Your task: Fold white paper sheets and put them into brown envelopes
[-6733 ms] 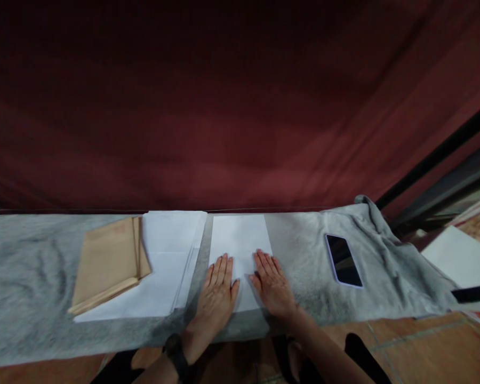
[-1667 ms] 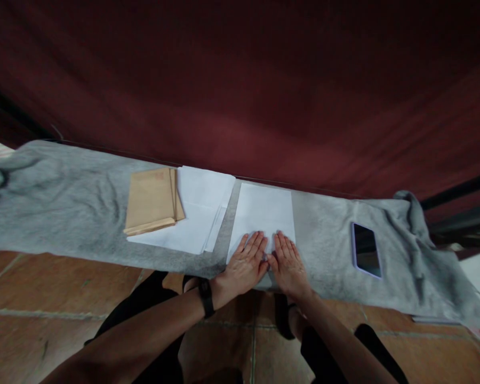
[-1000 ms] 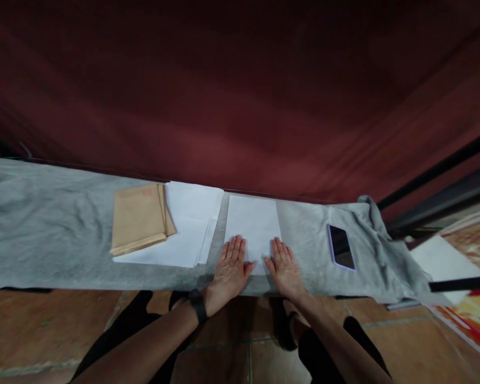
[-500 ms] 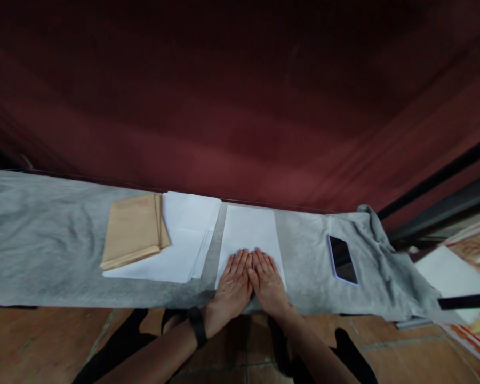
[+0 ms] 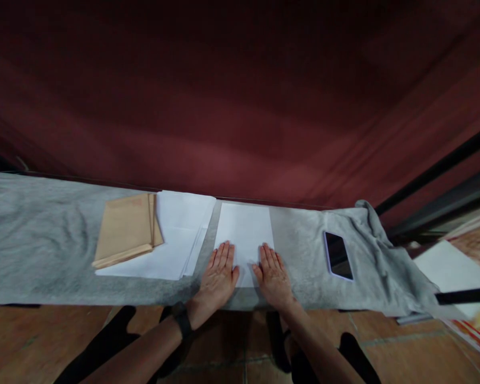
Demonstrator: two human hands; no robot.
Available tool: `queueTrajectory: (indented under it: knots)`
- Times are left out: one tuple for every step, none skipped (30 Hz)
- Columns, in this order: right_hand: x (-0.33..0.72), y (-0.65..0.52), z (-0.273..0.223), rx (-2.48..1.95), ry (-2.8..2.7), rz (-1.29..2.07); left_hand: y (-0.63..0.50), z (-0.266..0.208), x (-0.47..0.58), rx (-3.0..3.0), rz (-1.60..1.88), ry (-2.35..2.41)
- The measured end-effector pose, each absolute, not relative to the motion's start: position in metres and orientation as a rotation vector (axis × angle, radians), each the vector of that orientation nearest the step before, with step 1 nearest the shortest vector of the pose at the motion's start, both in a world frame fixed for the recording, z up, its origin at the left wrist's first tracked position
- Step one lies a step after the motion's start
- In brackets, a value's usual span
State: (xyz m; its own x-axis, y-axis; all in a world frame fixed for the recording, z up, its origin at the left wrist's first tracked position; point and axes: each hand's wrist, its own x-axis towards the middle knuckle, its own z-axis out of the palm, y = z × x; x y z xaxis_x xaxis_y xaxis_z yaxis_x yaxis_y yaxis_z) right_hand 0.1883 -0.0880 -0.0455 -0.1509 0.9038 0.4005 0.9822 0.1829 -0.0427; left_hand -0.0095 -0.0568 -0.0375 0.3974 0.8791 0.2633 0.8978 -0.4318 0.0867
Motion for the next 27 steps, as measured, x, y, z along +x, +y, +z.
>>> queueTrajectory:
  knots:
    - [0.19,-0.088,-0.046,-1.794,-2.122,-0.336,-0.057,-0.036,-0.01,-2.56,-0.4,-1.654]
    - [0.192,-0.089,-0.046,-1.805,-2.115,-0.345,-0.057,-0.035,-0.01,-2.554,-0.384,-1.669]
    - [0.194,-0.089,-0.046,-1.818,-2.109,-0.353,-0.057,-0.034,-0.01,-2.549,-0.374,-1.677]
    - [0.196,-0.089,-0.047,-1.832,-2.102,-0.358,-0.057,-0.034,-0.01,-2.545,-0.369,-1.681]
    - [0.199,-0.089,-0.048,-1.847,-2.094,-0.362,-0.056,-0.034,-0.01,-2.54,-0.369,-1.68]
    - [0.201,-0.088,-0.049,-1.86,-2.084,-0.362,-0.056,-0.034,-0.01,-2.536,-0.376,-1.676]
    - [0.203,-0.088,-0.05,-1.872,-2.072,-0.36,-0.056,-0.034,-0.011,-2.533,-0.389,-1.668]
    - [0.205,-0.087,-0.051,-1.884,-2.055,-0.358,-0.055,-0.035,-0.01,-2.527,-0.41,-1.662]
    - [0.206,-0.087,-0.052,-1.895,-2.035,-0.357,-0.054,-0.036,-0.01,-2.519,-0.436,-1.656]
    - [0.207,-0.086,-0.052,-1.905,-2.013,-0.355,-0.053,-0.036,-0.009,-2.514,-0.466,-1.647]
    - [0.207,-0.085,-0.052,-1.912,-1.992,-0.352,-0.052,-0.036,-0.007,-2.514,-0.497,-1.634]
    - [0.206,-0.084,-0.052,-1.912,-1.977,-0.345,-0.051,-0.036,-0.005,-2.523,-0.525,-1.614]
    - [0.204,-0.083,-0.051,-1.904,-1.971,-0.332,-0.05,-0.036,-0.002,-2.54,-0.548,-1.589]
    - [0.201,-0.081,-0.049,-1.889,-1.977,-0.31,-0.049,-0.036,0.002,-2.564,-0.566,-1.561]
    - [0.197,-0.08,-0.047,-1.869,-1.992,-0.279,-0.048,-0.035,0.005,-2.593,-0.576,-1.531]
    - [0.192,-0.078,-0.044,-1.846,-2.014,-0.242,-0.047,-0.034,0.009,-2.622,-0.581,-1.502]
    - [0.187,-0.077,-0.041,-1.82,-2.043,-0.2,-0.047,-0.034,0.014,-2.65,-0.58,-1.475]
    - [0.182,-0.075,-0.039,-1.795,-2.069,-0.158,-0.046,-0.034,0.017,-2.674,-0.576,-1.453]
    - [0.177,-0.073,-0.037,-1.776,-2.09,-0.121,-0.045,-0.034,0.021,-2.691,-0.571,-1.439]
    - [0.174,-0.071,-0.036,-1.763,-2.104,-0.091,-0.044,-0.035,0.023,-2.7,-0.565,-1.433]
    - [0.171,-0.069,-0.035,-1.758,-2.112,-0.071,-0.043,-0.035,0.025,-2.702,-0.558,-1.435]
    - [0.169,-0.068,-0.036,-1.759,-2.116,-0.059,-0.042,-0.036,0.026,-2.699,-0.548,-1.445]
    - [0.168,-0.067,-0.036,-1.762,-2.118,-0.057,-0.041,-0.038,0.027,-2.695,-0.537,-1.454]
    - [0.169,-0.066,-0.037,-1.764,-2.119,-0.063,-0.04,-0.039,0.026,-2.695,-0.524,-1.456]
    - [0.17,-0.065,-0.038,-1.761,-2.122,-0.074,-0.038,-0.041,0.025,-2.698,-0.513,-1.451]
    - [0.171,-0.065,-0.04,-1.757,-2.124,-0.088,-0.037,-0.042,0.023,-2.698,-0.509,-1.445]
    - [0.173,-0.065,-0.041,-1.754,-2.123,-0.107,-0.036,-0.044,0.021,-2.69,-0.514,-1.446]
